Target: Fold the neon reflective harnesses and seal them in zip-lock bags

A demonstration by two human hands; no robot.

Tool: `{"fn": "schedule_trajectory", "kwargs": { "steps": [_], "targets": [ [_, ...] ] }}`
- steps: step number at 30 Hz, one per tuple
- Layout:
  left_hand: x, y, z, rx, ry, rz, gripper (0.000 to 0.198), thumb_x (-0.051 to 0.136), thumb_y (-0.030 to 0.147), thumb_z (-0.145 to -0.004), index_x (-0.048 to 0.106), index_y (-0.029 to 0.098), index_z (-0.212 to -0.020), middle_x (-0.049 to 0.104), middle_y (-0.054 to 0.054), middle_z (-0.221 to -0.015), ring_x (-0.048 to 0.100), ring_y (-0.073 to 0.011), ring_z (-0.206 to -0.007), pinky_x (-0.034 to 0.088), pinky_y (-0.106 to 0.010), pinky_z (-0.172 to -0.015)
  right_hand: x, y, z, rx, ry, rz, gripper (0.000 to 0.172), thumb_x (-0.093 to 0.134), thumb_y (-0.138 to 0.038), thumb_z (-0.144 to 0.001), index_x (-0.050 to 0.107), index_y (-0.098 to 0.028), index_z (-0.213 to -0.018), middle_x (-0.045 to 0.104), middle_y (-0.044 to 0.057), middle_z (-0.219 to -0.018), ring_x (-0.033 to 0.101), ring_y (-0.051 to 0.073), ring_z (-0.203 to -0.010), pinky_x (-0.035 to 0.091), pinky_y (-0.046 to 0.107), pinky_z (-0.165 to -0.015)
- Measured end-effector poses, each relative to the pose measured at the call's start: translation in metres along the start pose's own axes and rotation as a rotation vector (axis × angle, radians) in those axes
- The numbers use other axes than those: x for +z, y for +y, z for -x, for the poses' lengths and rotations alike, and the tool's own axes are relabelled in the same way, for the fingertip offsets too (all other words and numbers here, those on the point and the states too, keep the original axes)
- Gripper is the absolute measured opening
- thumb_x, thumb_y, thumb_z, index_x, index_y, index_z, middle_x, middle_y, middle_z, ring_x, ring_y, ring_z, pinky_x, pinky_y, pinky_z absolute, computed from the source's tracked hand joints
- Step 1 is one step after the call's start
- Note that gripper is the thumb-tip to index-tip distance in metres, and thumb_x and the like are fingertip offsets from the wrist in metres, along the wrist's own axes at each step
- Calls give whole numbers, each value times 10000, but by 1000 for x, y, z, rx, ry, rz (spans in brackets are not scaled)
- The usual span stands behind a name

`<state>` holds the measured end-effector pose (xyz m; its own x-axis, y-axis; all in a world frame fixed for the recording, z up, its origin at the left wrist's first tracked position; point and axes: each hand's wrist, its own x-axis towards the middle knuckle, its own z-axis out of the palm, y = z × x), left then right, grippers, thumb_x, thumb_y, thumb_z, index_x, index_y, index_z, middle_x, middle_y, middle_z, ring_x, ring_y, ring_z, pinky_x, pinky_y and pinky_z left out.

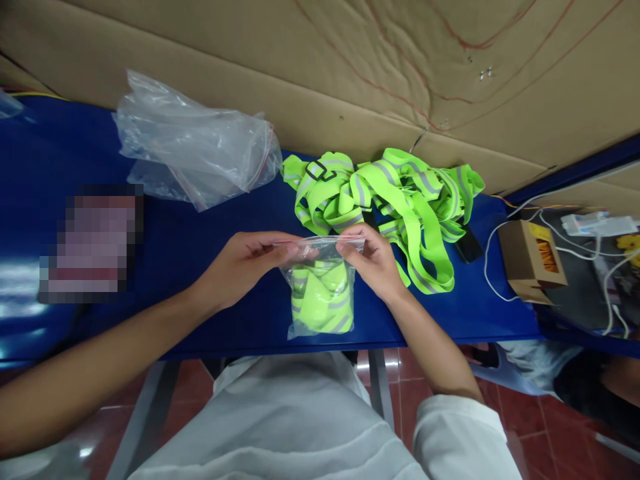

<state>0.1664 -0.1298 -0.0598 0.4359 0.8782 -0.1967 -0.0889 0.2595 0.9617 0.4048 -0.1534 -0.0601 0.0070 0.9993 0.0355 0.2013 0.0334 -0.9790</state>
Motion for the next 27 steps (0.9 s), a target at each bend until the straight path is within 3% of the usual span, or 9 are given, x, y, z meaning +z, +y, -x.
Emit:
{"fn": "schedule_trajectory", "kwargs": {
  "steps": [10, 16, 21, 27],
  "targets": [
    [5, -6, 2, 75, 57, -61, 413, 805, 537, -859, 829, 146, -991, 824, -85, -949, 771, -216, -883, 603, -268, -799, 5, -6, 2, -30, -17, 55, 230, 820, -441, -857, 741, -225, -843, 680, -24, -712, 550, 107, -612, 426, 233, -556],
    [9, -5, 2, 81, 12, -65, 386, 860, 505, -804, 820, 155, -961, 818, -74, -956, 764, -215, -903, 605, -282, -849, 9, -11, 4, 14, -112, 10, 185, 871, -399, -805, 798, -236, -856, 788, 5, -829, 711, 164, -735, 573, 282, -670],
    [11, -9, 1, 83, 24, -77, 380, 846, 526, -809, 797, 154, -865, 805, -75, -875, 751, -201, -828, 608, -295, -820, 23, -10, 9, 17, -77, -40, 185, 865, -389, -814, 764, -235, -811, 787, -3, -781, 731, 163, -711, 592, 276, -651],
    [10, -11, 3, 162, 53, -256, 318, 771, 494, -886, 812, 180, -918, 803, -51, -894, 731, -186, -814, 589, -265, -764, 24, -7, 8, 50, -97, -16, 238, 873, -446, -800, 782, -231, -842, 796, 3, -822, 754, 176, -768, 629, 297, -715]
  ]
}}
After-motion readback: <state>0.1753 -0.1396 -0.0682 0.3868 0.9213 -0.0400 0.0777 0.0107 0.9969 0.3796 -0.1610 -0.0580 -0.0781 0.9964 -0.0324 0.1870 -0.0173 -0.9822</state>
